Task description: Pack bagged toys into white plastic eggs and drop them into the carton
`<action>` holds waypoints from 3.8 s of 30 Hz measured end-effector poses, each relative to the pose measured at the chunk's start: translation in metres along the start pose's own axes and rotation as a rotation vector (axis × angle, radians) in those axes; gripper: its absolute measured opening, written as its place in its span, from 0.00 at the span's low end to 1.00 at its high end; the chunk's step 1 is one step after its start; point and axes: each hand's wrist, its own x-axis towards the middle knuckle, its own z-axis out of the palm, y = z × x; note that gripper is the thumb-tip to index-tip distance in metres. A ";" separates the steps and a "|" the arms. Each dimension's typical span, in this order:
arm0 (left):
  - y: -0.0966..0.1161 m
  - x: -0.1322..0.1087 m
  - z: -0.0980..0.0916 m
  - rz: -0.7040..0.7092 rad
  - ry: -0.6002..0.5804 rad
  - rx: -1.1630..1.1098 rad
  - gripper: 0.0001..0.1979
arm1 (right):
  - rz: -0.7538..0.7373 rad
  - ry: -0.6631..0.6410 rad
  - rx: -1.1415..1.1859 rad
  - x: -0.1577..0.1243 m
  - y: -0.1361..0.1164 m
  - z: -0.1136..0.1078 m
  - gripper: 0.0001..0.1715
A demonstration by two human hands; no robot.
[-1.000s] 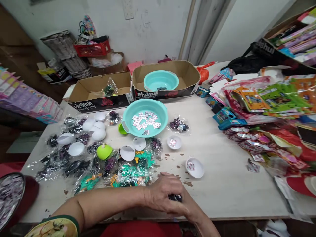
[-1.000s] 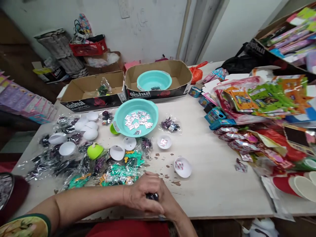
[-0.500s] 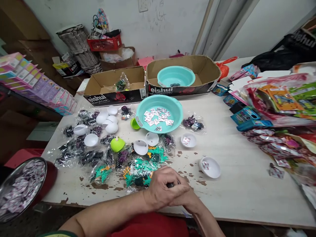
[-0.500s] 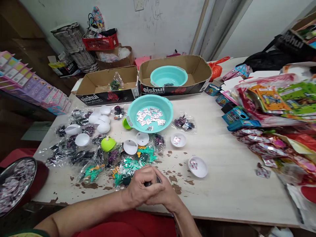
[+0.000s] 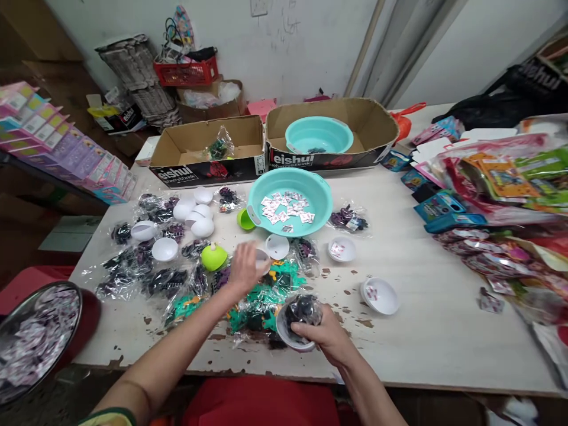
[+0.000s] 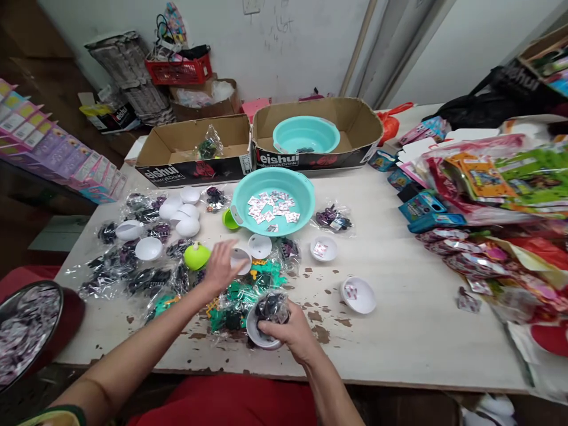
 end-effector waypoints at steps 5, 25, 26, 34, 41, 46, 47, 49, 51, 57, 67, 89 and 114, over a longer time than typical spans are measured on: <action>-0.051 0.024 0.011 -0.192 -0.101 0.284 0.10 | 0.025 0.020 0.055 -0.001 -0.001 0.003 0.28; 0.036 -0.035 -0.059 0.132 -0.483 -0.522 0.36 | -0.062 -0.118 -0.121 0.018 -0.010 0.022 0.38; 0.038 -0.027 -0.059 0.125 -0.532 -0.500 0.35 | -0.053 -0.148 -0.140 0.018 -0.012 0.022 0.36; 0.035 -0.022 -0.046 -0.111 -0.550 -0.706 0.25 | 0.066 -0.172 0.330 -0.004 -0.005 0.006 0.39; 0.046 -0.043 -0.038 -0.103 -0.491 -0.648 0.27 | -0.127 0.123 0.333 -0.017 0.014 0.017 0.46; 0.051 -0.048 -0.055 0.044 -0.601 -0.602 0.30 | -0.151 0.133 0.153 -0.026 0.007 0.007 0.53; 0.052 -0.050 -0.057 0.024 -0.582 -0.650 0.31 | -0.181 0.114 0.132 -0.029 0.004 0.005 0.55; 0.056 -0.054 -0.063 0.016 -0.514 -0.714 0.31 | -0.247 0.073 0.123 -0.035 0.000 0.003 0.59; 0.061 -0.059 -0.071 0.075 -0.457 -0.700 0.31 | -0.297 0.041 0.119 -0.042 -0.004 0.003 0.60; 0.072 -0.073 -0.089 0.306 -0.396 -0.603 0.30 | -0.419 -0.003 0.074 -0.055 -0.010 0.002 0.56; 0.061 -0.082 -0.062 0.348 -0.433 -0.604 0.30 | -0.141 0.017 -0.228 -0.057 -0.024 0.003 0.57; 0.064 -0.070 -0.046 -0.337 -0.792 -0.980 0.31 | -0.007 0.080 0.123 -0.051 -0.010 0.002 0.38; 0.108 -0.070 -0.031 -0.593 -0.931 -1.148 0.26 | 0.058 0.039 0.220 -0.083 -0.011 -0.024 0.49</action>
